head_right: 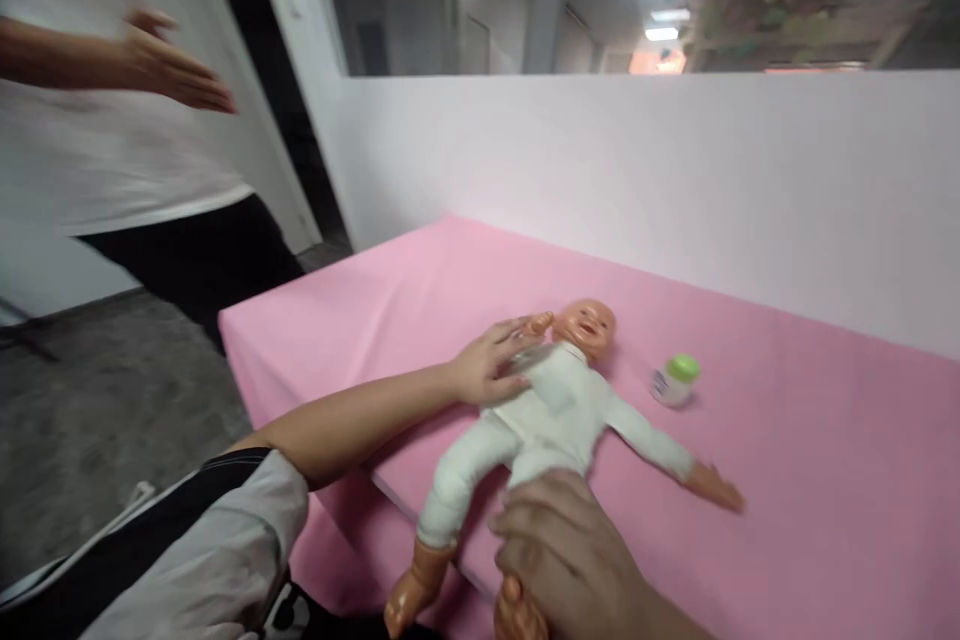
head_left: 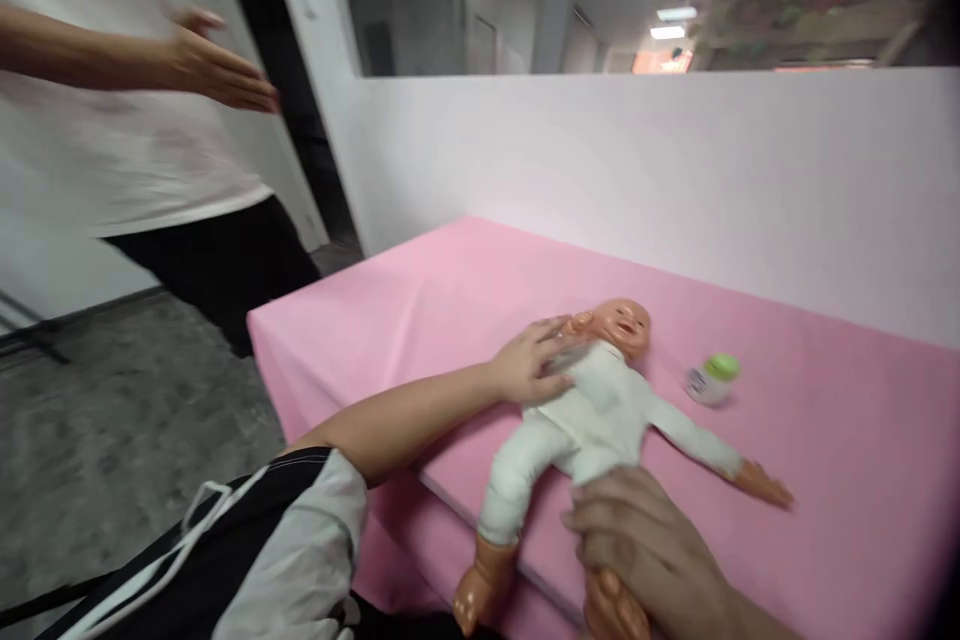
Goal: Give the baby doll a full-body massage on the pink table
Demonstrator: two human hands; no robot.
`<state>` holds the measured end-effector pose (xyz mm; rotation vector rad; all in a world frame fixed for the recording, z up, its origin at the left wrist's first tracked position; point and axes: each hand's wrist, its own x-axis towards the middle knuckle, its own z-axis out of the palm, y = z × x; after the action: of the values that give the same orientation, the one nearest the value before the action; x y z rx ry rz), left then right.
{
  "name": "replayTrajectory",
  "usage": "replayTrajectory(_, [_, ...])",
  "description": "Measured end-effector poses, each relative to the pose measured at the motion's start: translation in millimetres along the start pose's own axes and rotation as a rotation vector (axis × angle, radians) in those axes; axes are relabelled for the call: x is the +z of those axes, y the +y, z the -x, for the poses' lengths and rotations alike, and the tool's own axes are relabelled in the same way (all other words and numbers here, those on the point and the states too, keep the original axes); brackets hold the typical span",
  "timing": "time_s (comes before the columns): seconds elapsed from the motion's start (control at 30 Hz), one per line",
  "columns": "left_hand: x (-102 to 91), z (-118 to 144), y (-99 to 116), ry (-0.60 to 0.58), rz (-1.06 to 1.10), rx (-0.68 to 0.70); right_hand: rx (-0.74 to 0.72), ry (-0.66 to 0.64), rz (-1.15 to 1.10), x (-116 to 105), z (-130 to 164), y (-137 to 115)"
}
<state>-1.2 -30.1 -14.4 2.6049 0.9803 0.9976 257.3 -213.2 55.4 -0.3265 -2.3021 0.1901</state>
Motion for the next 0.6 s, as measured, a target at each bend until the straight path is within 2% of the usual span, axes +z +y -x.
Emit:
replayTrajectory(0.03, [0.3, -1, 3, -0.039, -0.009, 0.067, -0.025, 0.02, -0.009, 0, 0, 8])
replayTrajectory(0.17, [-0.8, -7, 6, -0.15, -0.073, 0.201, 0.066, 0.163, 0.104, -2, 8, 54])
replayTrajectory(0.3, [-2.3, -8, 5, -0.189, -0.148, 0.238, 0.21, 0.243, 0.135, -1, 23, 92])
replayTrajectory(0.4, [-2.6, -8, 5, -0.195, -0.174, 0.253, 0.217, 0.245, 0.121, 5, 26, 101])
replayTrajectory(0.6, [-1.9, -9, 3, -0.167, -0.164, 0.266, 0.161, 0.228, 0.11, 6, 23, 92])
